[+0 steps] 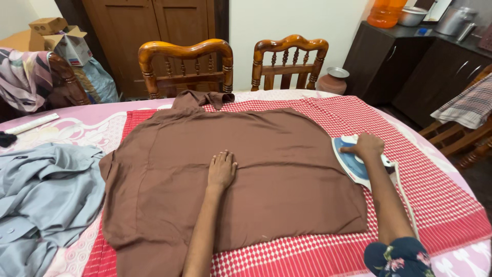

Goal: The person irons a brown shirt laid out on a dining table, smoothing the fabric and using an electric iron to remove wrinkles. After ironing, the person places the shirt on a hanger and buttons it.

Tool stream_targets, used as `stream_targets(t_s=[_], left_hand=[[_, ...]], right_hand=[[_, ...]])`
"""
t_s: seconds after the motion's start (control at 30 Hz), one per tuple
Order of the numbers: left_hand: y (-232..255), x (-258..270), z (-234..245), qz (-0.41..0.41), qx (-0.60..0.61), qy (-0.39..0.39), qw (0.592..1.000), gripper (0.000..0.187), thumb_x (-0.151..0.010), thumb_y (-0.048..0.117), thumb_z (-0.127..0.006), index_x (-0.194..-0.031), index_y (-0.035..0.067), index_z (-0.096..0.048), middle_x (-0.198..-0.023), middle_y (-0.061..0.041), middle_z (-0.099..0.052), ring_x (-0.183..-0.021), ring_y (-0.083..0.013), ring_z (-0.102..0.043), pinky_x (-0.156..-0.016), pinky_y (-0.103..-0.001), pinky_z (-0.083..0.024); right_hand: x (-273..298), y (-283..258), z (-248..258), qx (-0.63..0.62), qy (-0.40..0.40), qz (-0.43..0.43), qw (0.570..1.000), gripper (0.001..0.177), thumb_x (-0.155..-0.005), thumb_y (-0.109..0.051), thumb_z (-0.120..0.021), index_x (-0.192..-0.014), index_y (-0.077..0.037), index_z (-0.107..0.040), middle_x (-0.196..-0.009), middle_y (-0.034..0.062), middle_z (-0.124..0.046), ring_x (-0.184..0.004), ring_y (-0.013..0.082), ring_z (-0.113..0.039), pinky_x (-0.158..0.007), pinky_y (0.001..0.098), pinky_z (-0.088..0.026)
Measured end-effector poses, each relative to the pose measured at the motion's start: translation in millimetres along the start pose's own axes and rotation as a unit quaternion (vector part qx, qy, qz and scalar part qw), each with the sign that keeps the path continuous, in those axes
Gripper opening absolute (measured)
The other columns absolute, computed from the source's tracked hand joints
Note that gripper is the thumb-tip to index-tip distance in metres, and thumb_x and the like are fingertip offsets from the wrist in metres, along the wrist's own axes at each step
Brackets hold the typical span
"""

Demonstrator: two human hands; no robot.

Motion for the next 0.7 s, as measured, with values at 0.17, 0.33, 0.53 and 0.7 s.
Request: stream_targets(t_s=[0.17,0.33,0.53,0.7], left_hand=[[17.5,-0.5,27.3,0.008,-0.018,-0.101,0.995,0.047,-0.092,0.029,-0.063,-0.134,0.009,-0.059,-0.139,-0.011,-0.060,-0.133,-0.0291,-0.054,-0.111,-0.048,-0.041],[62.1,-24.1,39.0,-0.068,0.052,-0.099,0.991,0.050,-0.084,0.027,-0.070,-0.131,0.014,-0.061,-0.131,-0.010,-0.065,-0.123,-0.0305,-0.060,-0.101,-0.049,-0.046],[154.0,-30.5,22.5,-0.141,0.117,-0.121,0.976,0.044,-0.088,0.029,-0.068,-0.130,0.017,-0.064,-0.125,-0.011,-0.068,-0.118,-0.0319,-0.063,-0.099,-0.050,-0.048],[232.6,-19.7,1.1,-0.280,0.167,-0.093,0.941,0.032,-0.085,0.023,-0.066,-0.117,0.020,-0.073,-0.129,-0.010,-0.069,-0.117,-0.0334,-0.064,-0.093,-0.051,-0.049]], right_hand=[[40.3,34.9,12.1,-0.060,0.039,-0.005,0.997,0.087,-0.048,-0.083,-0.086,-0.082,-0.003,-0.078,-0.083,0.0150,-0.077,-0.080,0.0290,-0.076,-0.066,0.0418,-0.057],[56.0,80.0,31.1,-0.299,0.061,-0.117,0.945,0.073,-0.052,-0.068,-0.093,-0.075,-0.001,-0.076,-0.075,0.0144,-0.074,-0.066,0.0265,-0.070,-0.061,0.0401,-0.053],[73.6,94.3,12.0,-0.784,0.188,-0.083,0.586,0.033,-0.070,-0.023,-0.096,-0.087,-0.011,-0.070,-0.069,-0.0045,-0.062,-0.050,0.0057,-0.050,-0.046,0.0236,-0.036],[98.1,95.2,-23.8,-0.800,0.313,-0.108,0.500,0.034,-0.082,-0.019,-0.093,-0.089,-0.005,-0.063,-0.069,-0.0012,-0.062,-0.051,0.0061,-0.050,-0.047,0.0232,-0.037]])
Point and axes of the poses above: each hand's wrist, its own x-axis away from the middle knuckle, its own z-axis out of the back of the hand, y = z × x, the point moved 2 cm from there along -x, towards the middle knuckle
